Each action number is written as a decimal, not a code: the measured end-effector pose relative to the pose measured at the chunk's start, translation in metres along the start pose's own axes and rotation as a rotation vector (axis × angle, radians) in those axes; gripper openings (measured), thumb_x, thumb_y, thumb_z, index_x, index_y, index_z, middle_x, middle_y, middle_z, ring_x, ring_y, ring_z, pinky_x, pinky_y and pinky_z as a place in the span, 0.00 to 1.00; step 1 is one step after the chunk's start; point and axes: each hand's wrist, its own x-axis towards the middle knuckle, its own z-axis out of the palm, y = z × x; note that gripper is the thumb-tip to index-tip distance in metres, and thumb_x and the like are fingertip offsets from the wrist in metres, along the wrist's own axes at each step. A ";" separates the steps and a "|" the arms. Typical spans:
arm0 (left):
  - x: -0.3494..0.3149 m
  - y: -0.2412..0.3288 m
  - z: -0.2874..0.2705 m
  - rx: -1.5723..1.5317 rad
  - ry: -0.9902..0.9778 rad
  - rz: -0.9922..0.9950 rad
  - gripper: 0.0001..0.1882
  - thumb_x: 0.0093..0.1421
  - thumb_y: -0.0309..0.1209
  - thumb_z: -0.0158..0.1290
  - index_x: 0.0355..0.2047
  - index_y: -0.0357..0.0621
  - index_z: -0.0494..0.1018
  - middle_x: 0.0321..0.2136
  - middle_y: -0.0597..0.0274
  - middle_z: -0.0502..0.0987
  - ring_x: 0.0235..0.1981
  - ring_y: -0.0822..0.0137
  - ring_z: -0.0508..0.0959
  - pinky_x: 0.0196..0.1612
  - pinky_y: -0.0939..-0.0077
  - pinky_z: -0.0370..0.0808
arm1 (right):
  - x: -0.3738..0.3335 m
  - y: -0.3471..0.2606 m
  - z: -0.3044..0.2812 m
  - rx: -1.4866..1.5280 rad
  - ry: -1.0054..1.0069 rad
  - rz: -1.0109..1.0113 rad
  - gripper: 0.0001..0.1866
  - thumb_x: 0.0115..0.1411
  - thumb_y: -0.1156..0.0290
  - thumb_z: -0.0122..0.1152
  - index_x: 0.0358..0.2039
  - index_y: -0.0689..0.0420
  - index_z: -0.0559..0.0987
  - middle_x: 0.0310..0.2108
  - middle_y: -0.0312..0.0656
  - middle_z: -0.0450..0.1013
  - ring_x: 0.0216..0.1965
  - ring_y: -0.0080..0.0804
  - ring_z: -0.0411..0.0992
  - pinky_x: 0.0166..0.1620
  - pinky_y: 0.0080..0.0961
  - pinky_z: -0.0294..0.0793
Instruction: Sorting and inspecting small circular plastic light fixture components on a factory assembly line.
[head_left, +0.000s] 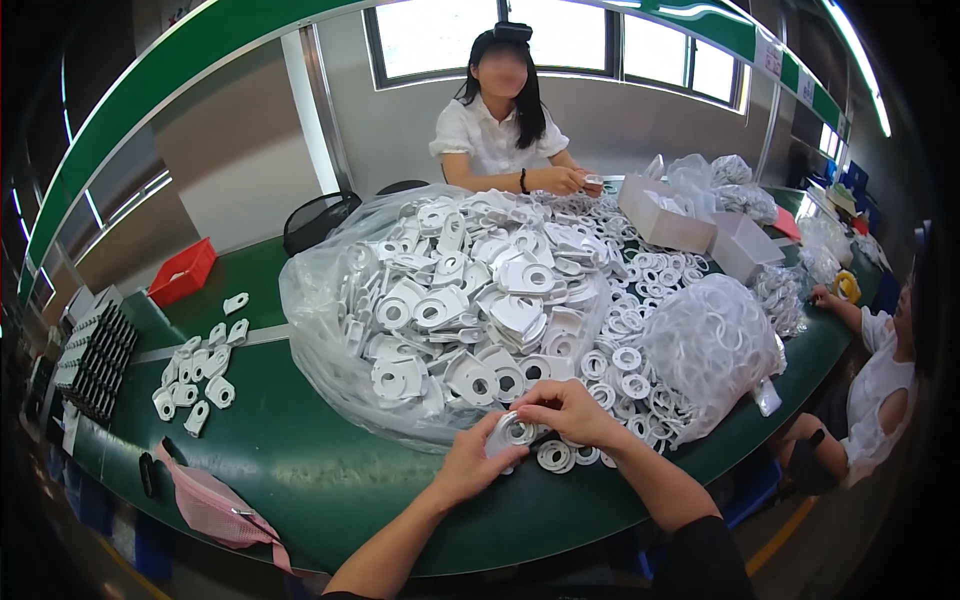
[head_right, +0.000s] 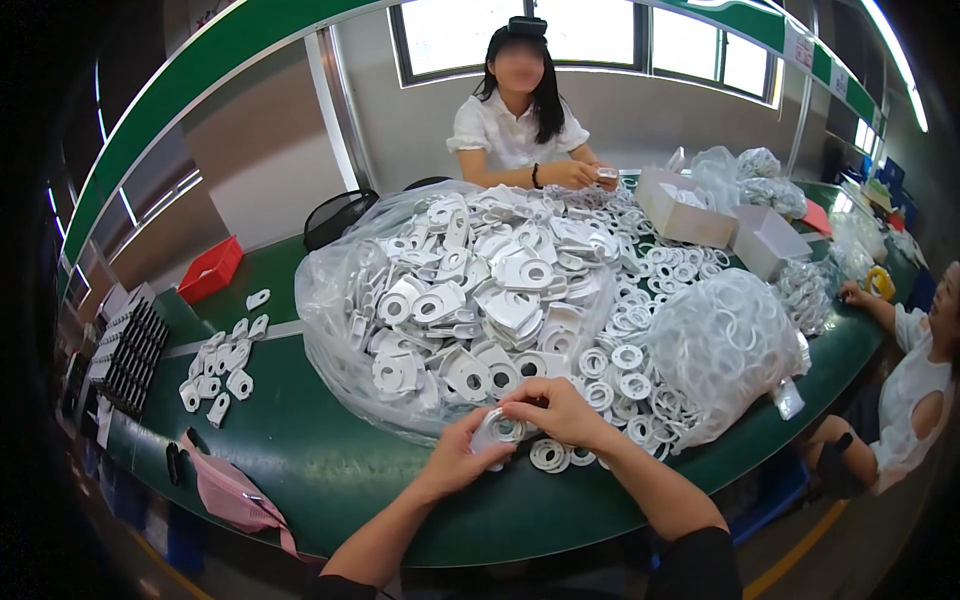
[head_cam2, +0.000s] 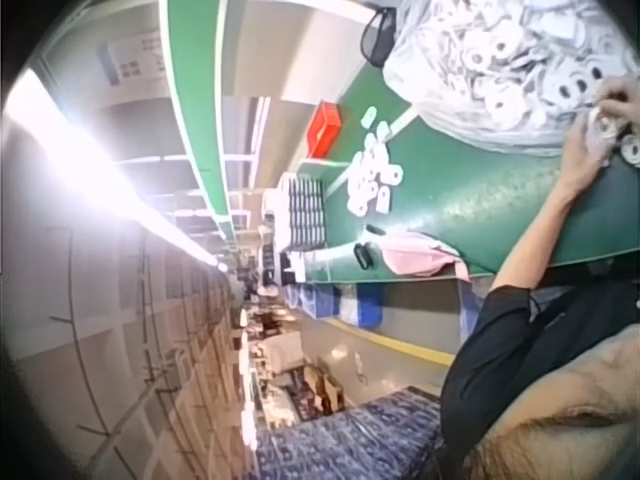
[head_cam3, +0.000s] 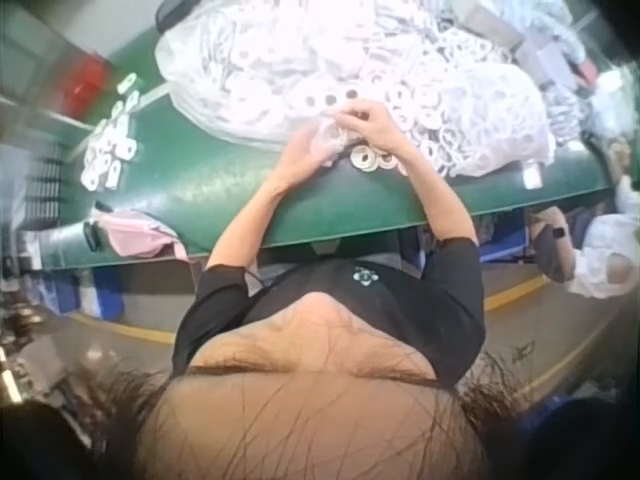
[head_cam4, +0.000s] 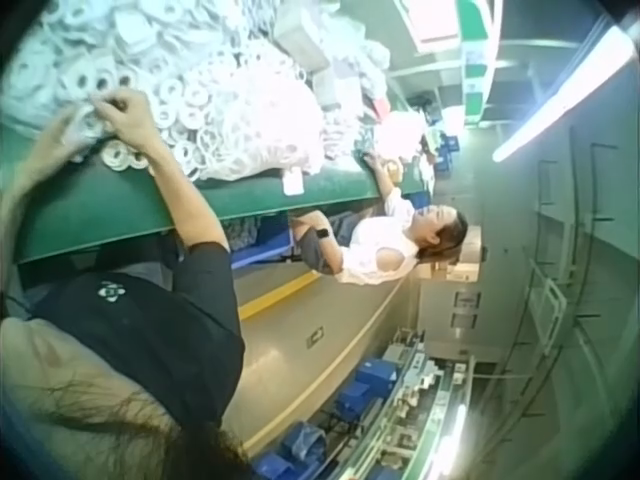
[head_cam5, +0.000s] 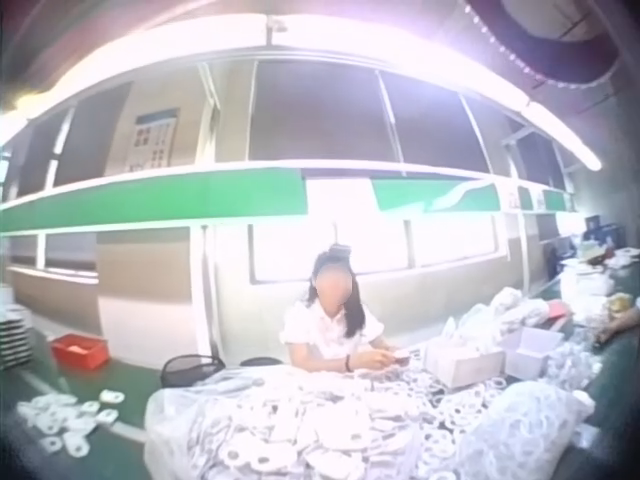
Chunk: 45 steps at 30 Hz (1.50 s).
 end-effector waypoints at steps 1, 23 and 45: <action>0.002 -0.003 0.001 -0.001 0.001 -0.001 0.14 0.60 0.28 0.46 0.45 0.39 0.67 0.30 0.62 0.75 0.29 0.74 0.75 0.31 0.80 0.71 | 0.001 0.003 -0.002 -0.001 -0.049 0.045 0.07 0.55 0.74 0.58 0.34 0.62 0.78 0.28 0.34 0.72 0.29 0.15 0.68 0.32 0.13 0.67; 0.002 -0.014 0.005 0.110 0.248 0.040 0.12 0.62 0.34 0.42 0.33 0.37 0.68 0.19 0.58 0.69 0.21 0.71 0.68 0.25 0.74 0.64 | -0.001 0.008 0.015 -0.233 0.098 -0.109 0.09 0.59 0.69 0.52 0.34 0.61 0.75 0.27 0.40 0.72 0.28 0.24 0.69 0.33 0.20 0.67; 0.004 -0.017 -0.005 -0.084 0.037 0.069 0.15 0.65 0.35 0.37 0.39 0.37 0.68 0.30 0.62 0.71 0.33 0.73 0.68 0.39 0.79 0.65 | 0.001 0.003 0.006 -0.205 -0.036 -0.226 0.09 0.57 0.73 0.52 0.37 0.60 0.77 0.26 0.39 0.70 0.29 0.26 0.68 0.35 0.20 0.65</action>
